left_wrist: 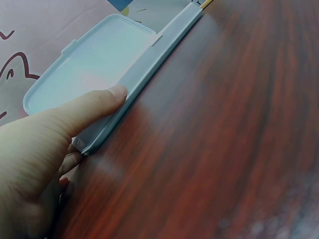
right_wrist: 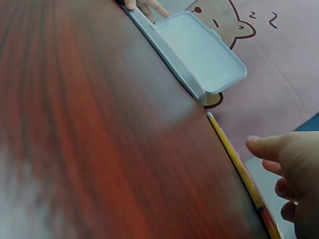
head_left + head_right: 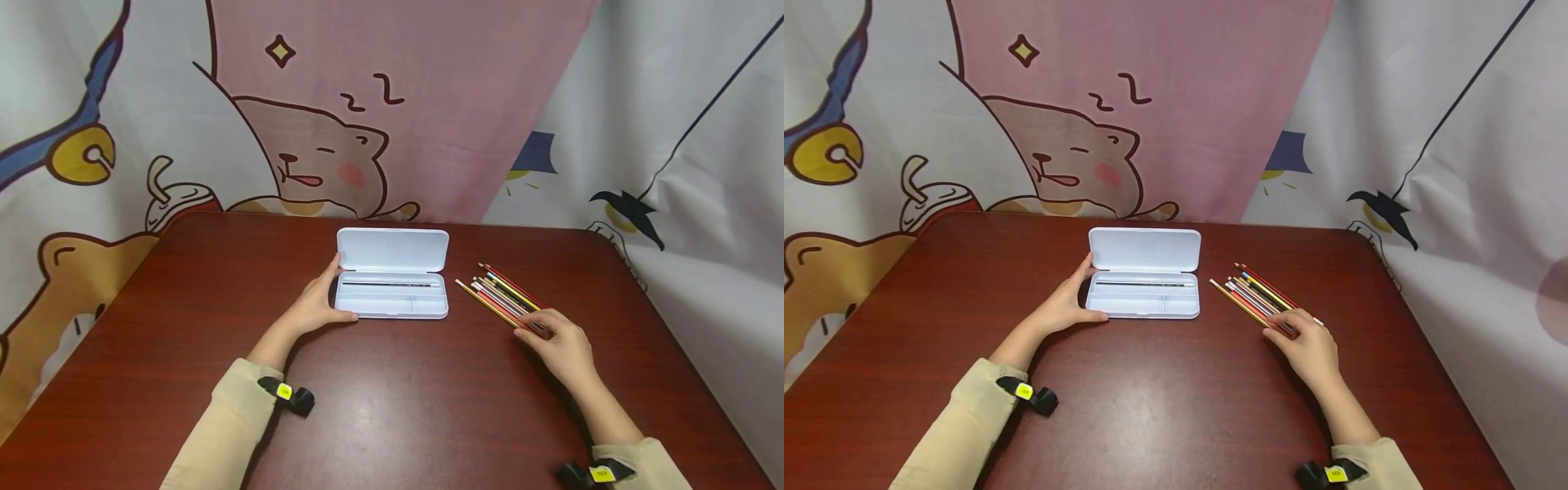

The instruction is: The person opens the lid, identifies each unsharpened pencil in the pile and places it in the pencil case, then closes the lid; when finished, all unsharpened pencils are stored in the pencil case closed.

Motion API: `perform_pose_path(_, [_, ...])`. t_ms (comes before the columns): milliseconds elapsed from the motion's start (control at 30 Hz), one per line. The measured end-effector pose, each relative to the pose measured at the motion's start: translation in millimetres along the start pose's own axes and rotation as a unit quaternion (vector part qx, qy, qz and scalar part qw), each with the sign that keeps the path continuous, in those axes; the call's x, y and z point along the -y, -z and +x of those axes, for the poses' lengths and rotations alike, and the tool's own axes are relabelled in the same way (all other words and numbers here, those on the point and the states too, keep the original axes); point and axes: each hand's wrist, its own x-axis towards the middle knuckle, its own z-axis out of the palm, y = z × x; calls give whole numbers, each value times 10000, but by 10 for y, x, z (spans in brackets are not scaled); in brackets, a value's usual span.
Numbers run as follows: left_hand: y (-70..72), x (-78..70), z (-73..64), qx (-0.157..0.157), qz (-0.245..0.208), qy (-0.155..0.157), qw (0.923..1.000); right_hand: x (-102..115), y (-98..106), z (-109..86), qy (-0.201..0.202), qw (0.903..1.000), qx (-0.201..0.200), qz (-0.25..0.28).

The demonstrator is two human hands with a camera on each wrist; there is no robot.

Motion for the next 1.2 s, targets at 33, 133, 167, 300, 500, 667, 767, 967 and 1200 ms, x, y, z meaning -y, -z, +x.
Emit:
perform_pose_path(33, [-2,2,2,-6,2,-5,10000,-16,15,-16,-29,10000,35,-80])
perform_pose_path(133, [-4,-1,5,-9,0,-31,10000,-57,59,-64,-113,9995,139,-258])
perform_pose_path(167, [-4,-3,6,-9,0,-39,10000,-70,73,-78,-137,9993,175,-310])
perform_pose_path(300, [-6,-7,2,-3,8,-35,10000,-112,123,-122,-199,9983,275,-468])
perform_pose_path(500, [-4,-6,-10,-19,24,-15,10000,-156,162,-161,-203,9971,361,-645])
perform_pose_path(667, [-4,-4,-4,-31,22,-68,10000,-157,178,-170,-253,9964,448,-678])
perform_pose_path(767, [-5,-2,1,-31,34,-74,10000,-156,183,-172,-299,9957,505,-718])
perform_pose_path(967, [-3,-5,4,-26,12,-72,10000,-151,188,-178,-345,9942,581,-839])
perform_pose_path(1200, [-2,-8,-1,-43,8,-146,9999,-137,187,-181,-378,9935,593,-898])
